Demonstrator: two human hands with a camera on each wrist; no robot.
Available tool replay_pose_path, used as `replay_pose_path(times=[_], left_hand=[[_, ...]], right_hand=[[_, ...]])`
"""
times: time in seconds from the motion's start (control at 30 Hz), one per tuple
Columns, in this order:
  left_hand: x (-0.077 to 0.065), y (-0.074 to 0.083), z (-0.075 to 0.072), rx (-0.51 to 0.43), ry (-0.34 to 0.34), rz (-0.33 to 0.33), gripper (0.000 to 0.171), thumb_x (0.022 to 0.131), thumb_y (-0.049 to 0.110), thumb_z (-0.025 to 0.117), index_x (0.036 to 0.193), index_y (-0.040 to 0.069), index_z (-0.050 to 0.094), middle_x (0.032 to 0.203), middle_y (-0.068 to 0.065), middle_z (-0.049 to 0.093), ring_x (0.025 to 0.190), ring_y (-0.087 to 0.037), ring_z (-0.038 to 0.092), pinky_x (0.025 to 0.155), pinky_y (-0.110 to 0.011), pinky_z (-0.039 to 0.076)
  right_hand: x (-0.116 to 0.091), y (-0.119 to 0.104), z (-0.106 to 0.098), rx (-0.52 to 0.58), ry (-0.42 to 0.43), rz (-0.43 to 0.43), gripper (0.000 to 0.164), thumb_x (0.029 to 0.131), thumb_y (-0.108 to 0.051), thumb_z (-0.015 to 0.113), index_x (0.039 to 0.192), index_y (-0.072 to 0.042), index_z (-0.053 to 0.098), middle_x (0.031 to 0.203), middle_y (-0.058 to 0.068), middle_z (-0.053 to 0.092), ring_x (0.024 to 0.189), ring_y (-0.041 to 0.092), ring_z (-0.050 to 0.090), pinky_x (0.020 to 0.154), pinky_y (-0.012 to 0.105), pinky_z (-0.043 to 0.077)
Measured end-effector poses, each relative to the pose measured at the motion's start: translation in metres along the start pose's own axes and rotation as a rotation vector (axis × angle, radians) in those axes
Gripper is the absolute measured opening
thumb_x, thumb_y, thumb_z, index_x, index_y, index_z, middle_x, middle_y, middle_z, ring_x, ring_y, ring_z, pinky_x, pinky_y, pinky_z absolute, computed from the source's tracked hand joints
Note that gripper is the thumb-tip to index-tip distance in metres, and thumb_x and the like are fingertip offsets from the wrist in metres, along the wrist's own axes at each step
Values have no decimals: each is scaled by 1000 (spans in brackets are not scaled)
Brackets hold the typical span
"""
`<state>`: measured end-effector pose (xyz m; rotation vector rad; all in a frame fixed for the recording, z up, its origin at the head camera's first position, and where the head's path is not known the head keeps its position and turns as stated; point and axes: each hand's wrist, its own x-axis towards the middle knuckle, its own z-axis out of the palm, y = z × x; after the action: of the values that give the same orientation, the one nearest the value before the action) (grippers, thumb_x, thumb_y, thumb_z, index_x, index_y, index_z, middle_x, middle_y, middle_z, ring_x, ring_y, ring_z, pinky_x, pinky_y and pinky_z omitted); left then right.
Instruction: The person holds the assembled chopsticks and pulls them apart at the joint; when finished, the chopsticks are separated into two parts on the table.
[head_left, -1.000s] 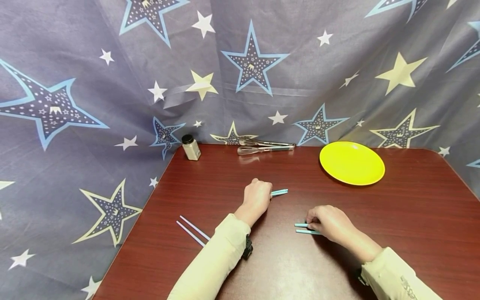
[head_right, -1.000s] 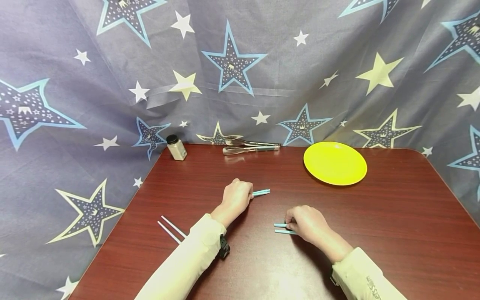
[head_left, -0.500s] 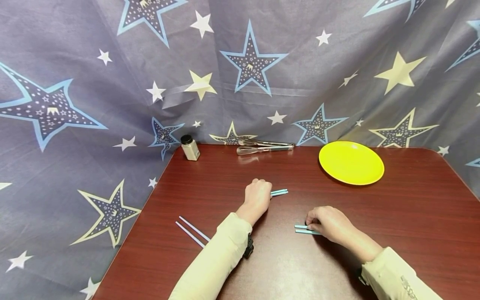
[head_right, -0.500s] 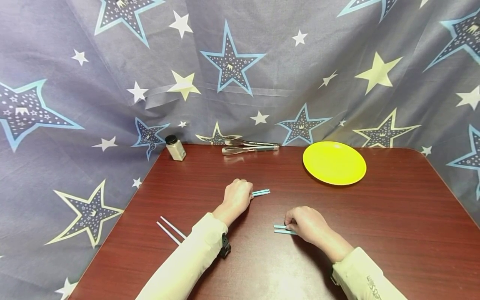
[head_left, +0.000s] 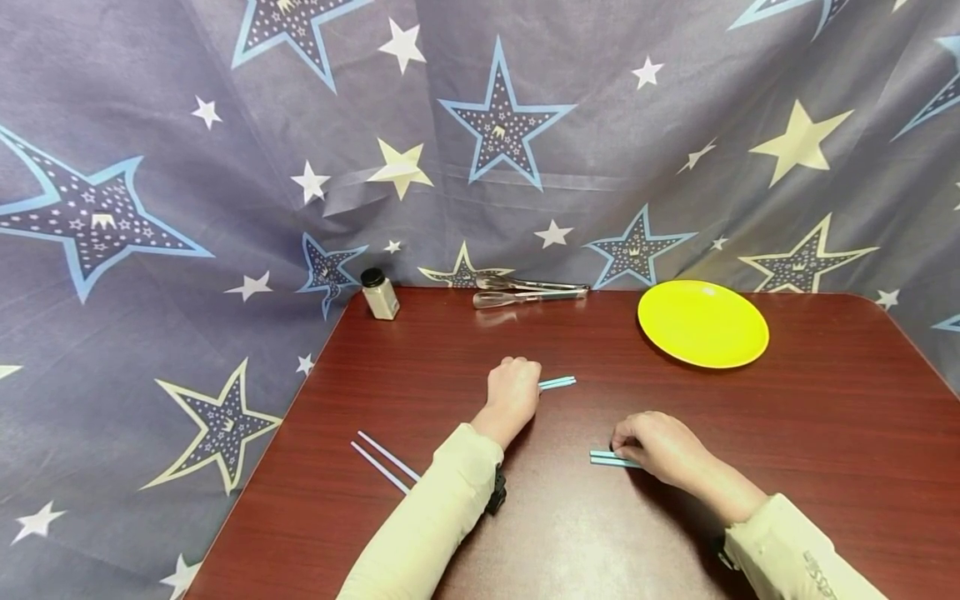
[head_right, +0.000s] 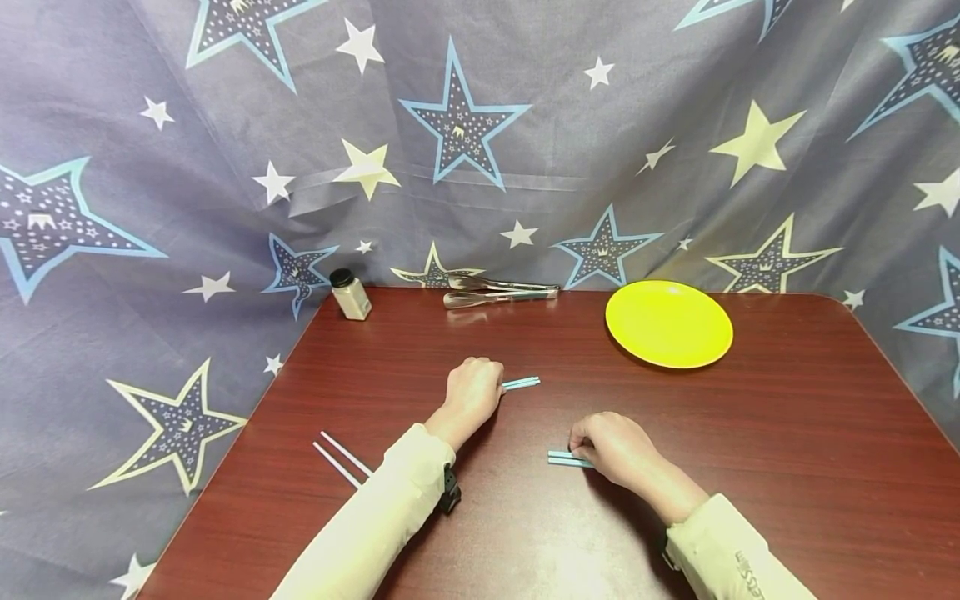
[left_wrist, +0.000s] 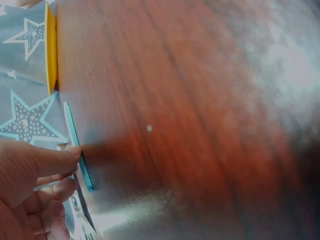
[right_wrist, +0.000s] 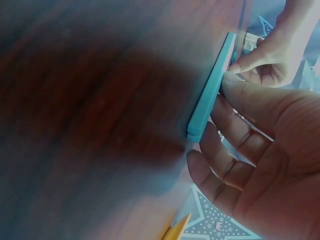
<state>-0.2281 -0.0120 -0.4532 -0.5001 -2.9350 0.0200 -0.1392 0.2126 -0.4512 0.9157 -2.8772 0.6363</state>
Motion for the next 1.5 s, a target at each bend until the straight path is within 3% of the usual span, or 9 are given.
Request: replay_pose_path(times=[0.53,0.7,0.97,1.5], left_hand=[[-2,0,-3,-17,7,-20,20,82,36,77,80,17,70,79,-2,66,75,-23,61,60,-38,53],[-7,0,-8,-58,21,-19,26,81,39,76,73,17,66,73,0,61,71,-22,60,57,-37,51],[-23,-5,-25,-153,39,13,34,83,39,75,65,19,54,68,3,55,72,-22,61,57,-35,49],[-67,-35,-40,-293,75,10,15,82,31,77,79,21,67,73,6,60,73,-21,64,59,-38,50]], right_hand=[[-1,-4,-3,-2,-18,-20,25,76,-3,77,71,-22,62,67,-17,52,62,3,44,58,25,39],[0,-5,-3,-11,1,-36,21,77,-2,76,77,-21,67,73,-16,60,65,3,51,59,26,44],[8,-16,-6,-33,37,-53,18,78,-9,79,80,-23,68,78,-14,62,73,10,57,64,29,46],[24,-46,-1,-56,61,-124,16,78,-12,79,78,-21,66,79,-11,59,74,15,56,66,32,47]])
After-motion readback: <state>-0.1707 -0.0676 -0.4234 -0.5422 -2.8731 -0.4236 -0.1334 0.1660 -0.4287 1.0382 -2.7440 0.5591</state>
